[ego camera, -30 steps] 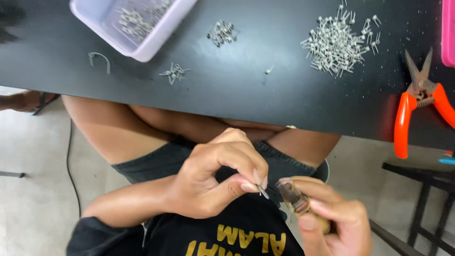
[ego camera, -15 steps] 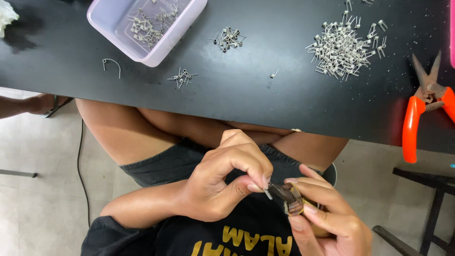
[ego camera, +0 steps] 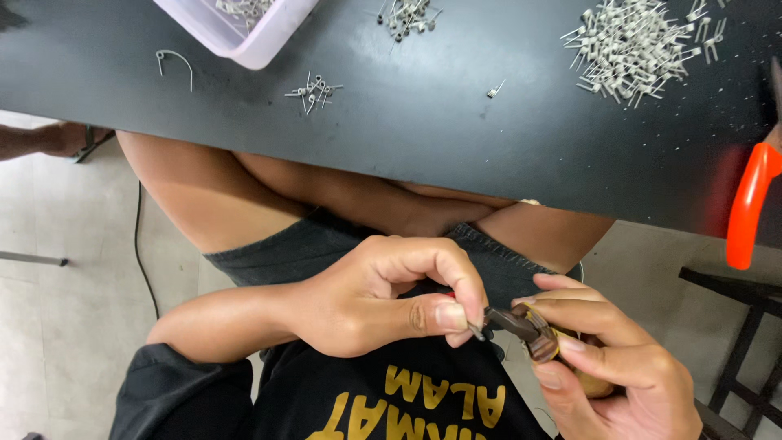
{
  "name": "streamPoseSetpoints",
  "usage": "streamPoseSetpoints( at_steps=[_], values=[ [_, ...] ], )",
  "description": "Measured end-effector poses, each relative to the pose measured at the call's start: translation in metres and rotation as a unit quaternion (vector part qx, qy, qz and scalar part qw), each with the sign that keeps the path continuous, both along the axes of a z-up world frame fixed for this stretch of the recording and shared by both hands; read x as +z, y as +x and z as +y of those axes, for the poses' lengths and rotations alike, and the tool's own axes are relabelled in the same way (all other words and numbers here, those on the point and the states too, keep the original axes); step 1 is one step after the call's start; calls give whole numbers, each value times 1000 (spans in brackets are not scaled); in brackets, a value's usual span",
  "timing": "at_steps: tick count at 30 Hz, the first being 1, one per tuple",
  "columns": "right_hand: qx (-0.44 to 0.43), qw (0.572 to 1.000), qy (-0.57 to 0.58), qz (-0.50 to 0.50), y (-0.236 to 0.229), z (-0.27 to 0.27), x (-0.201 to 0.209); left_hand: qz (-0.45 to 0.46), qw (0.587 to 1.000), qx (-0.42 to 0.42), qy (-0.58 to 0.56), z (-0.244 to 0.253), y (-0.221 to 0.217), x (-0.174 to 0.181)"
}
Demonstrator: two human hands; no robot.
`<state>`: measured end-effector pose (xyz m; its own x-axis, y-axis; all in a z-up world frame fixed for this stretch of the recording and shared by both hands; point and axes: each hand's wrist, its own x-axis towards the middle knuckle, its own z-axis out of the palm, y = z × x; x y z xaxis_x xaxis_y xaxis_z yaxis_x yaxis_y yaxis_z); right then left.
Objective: The person uses pliers to bend and cut the leads of small electronic components, likely diodes, one by one. They pick up each component from a pile on the table, manipulate it with the pliers, and place the finished piece into a plastic container.
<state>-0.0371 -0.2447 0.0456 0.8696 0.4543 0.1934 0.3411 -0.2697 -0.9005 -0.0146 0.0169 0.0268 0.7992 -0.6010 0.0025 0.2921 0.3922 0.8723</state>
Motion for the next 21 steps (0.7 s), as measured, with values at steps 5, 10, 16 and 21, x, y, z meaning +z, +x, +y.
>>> streamPoseSetpoints(
  at_steps=[5, 10, 16, 21],
  values=[
    [-46, 999, 7, 26, -7, 4, -8, 15, 998, 24, -49, -3, 0, 1],
    [-155, 988, 10, -6, -10, 17, -22, 22, 998, -50, 39, 11, 17, 19],
    [-157, 985, 50, 50, -19, 21, -24, -13, 972, -119, 204, 18, 32, 36],
    [-163, 979, 93, 84, -25, 24, -28, -17, 971, -69, 228, 20, 40, 35]
  ],
)
